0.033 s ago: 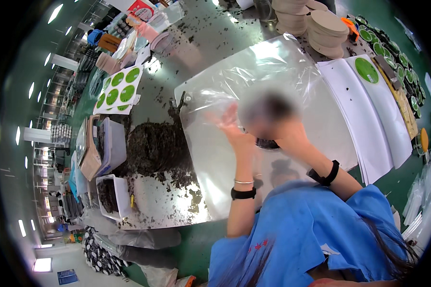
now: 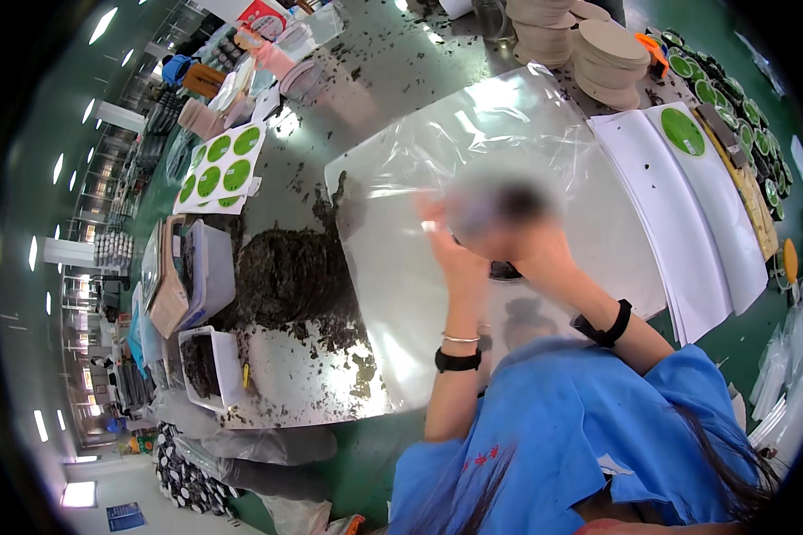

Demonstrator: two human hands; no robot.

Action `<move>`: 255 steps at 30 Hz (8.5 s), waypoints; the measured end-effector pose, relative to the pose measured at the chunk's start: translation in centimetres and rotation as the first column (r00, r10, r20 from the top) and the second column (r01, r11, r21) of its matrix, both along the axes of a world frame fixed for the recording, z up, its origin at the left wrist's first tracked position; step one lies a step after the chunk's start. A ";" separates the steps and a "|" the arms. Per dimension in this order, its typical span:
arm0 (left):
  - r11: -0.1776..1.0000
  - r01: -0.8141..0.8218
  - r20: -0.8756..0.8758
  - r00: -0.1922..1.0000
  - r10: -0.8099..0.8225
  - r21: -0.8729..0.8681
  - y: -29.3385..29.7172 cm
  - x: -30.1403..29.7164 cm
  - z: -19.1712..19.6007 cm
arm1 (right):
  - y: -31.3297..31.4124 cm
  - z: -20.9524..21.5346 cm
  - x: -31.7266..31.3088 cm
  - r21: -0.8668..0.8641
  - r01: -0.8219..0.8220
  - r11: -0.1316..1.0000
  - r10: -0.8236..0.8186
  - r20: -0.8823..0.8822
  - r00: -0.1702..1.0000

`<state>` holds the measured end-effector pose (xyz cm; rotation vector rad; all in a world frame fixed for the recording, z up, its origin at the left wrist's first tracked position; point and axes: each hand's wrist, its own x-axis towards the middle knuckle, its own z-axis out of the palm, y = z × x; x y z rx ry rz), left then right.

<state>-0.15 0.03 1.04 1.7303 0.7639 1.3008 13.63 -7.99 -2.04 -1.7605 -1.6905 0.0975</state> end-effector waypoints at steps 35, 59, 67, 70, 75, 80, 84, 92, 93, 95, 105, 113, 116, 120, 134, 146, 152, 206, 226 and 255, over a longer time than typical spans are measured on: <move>0.842 0.536 -0.486 0.754 -0.442 0.064 6.4 0.7 -1.2 | -0.1 1.3 2.6 0.260 -0.040 0.965 0.124 -0.314 0.941; 0.993 0.029 -0.428 0.904 0.024 0.119 -1.6 2.6 -1.2 | 1.0 4.3 6.8 0.079 -0.159 0.984 0.176 -0.301 0.937; 0.978 0.058 -0.472 0.881 0.043 0.198 -1.8 3.1 -1.2 | 3.2 2.5 7.2 -0.396 0.014 0.918 -0.003 0.027 1.000; 0.983 0.053 -0.511 0.858 0.045 0.177 -1.3 2.6 -1.9 | 2.7 1.4 8.6 -0.185 -0.139 0.973 0.117 -0.124 0.985; 0.990 0.066 -0.522 0.853 0.011 0.128 -1.5 2.5 -0.8 | 0.5 1.2 22.6 -0.068 0.382 0.922 -0.374 0.100 0.922; 0.988 0.086 -0.518 0.855 -0.009 0.125 -1.7 3.0 -0.7 | -4.1 -1.0 37.5 -0.101 0.718 0.688 -0.524 0.616 0.589; 0.990 0.074 -0.532 0.847 -0.001 0.116 -1.7 2.8 -0.7 | -4.2 -2.3 39.4 -0.140 0.679 0.721 -0.331 0.790 0.515; 0.990 0.065 -0.535 0.845 0.013 0.126 -1.9 2.7 -0.7 | -4.1 -3.8 41.1 -0.246 0.608 0.755 -0.023 0.916 0.400; 0.990 0.063 -0.534 0.846 0.013 0.124 -1.9 2.7 -0.6 | -4.0 -3.5 41.0 -0.269 0.602 0.752 -0.015 0.906 0.424; 0.988 0.064 -0.529 0.849 0.020 0.140 -1.9 2.8 -0.8 | -4.6 -3.3 41.7 -0.236 0.553 0.799 -0.019 0.910 0.415; 0.988 0.074 -0.532 0.847 0.008 0.133 -1.7 2.5 -1.4 | -2.9 -5.8 40.6 -0.127 0.768 0.628 -0.040 0.980 0.196; 0.990 0.045 -0.483 0.875 0.024 0.132 -1.8 2.9 -1.5 | -6.5 0.2 44.0 -0.204 0.453 0.868 -0.247 0.613 0.750; 0.991 0.038 -0.487 0.873 0.032 0.131 -1.8 3.0 -1.4 | -6.6 7.9 34.1 -0.105 0.436 0.894 -0.343 0.466 0.816; 0.990 0.035 -0.508 0.860 0.042 0.140 -1.8 2.4 -1.2 | -8.1 14.3 19.6 0.123 0.324 0.938 -0.345 0.251 0.904; 0.956 0.004 -0.093 0.995 -0.033 -0.294 -2.2 2.4 -1.2 | -3.9 4.9 3.3 -0.089 -0.330 0.940 0.258 -0.449 0.855; 0.901 0.092 0.040 0.996 -0.083 -0.424 -1.1 0.4 -0.4 | 2.1 2.6 1.5 -0.086 -0.201 0.976 0.192 -0.101 0.976; 0.934 -0.178 -0.186 0.975 0.123 -0.311 -0.9 0.6 -1.8 | 2.4 2.0 -0.8 -0.153 -0.140 0.978 0.179 0.282 0.943; 0.884 0.436 -0.766 0.622 -0.163 0.166 -5.9 -2.7 -0.4 | -13.2 1.3 14.7 -0.382 -0.522 0.763 0.581 0.049 0.813; 0.590 0.599 0.073 0.732 -0.677 -0.541 -11.4 -9.1 14.6 | -12.6 -2.1 14.0 -0.435 -0.584 0.685 0.675 0.079 0.733; 0.985 0.151 -0.864 0.503 -0.010 0.077 -11.4 -6.2 -2.4 | -3.4 11.0 16.9 -0.448 -0.637 0.628 0.565 -0.300 0.768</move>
